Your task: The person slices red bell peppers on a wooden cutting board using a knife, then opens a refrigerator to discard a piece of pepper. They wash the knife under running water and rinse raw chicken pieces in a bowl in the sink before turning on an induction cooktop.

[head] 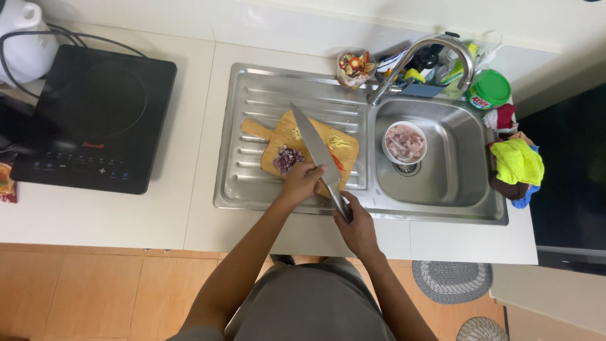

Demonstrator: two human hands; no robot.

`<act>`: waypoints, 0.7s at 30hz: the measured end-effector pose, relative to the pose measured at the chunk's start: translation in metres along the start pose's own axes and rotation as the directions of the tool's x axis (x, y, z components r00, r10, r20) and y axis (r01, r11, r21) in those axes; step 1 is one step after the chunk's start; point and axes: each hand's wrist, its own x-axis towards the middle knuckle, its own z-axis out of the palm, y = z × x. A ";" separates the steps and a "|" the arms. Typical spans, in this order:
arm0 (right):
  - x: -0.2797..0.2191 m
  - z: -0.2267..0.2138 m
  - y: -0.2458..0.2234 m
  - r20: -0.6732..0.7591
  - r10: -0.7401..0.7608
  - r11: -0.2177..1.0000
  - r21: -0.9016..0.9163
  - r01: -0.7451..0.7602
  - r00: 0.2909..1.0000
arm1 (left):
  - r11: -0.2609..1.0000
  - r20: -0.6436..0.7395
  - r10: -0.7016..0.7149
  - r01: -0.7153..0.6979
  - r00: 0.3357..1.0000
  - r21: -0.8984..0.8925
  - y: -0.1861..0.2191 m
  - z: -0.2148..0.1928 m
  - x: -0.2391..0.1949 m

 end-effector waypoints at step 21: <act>0.103 -0.042 0.088 -0.386 -0.290 0.954 -0.184 0.235 0.876 | 0.979 -0.352 -0.196 0.202 0.915 -0.020 -0.018 -0.056 -0.145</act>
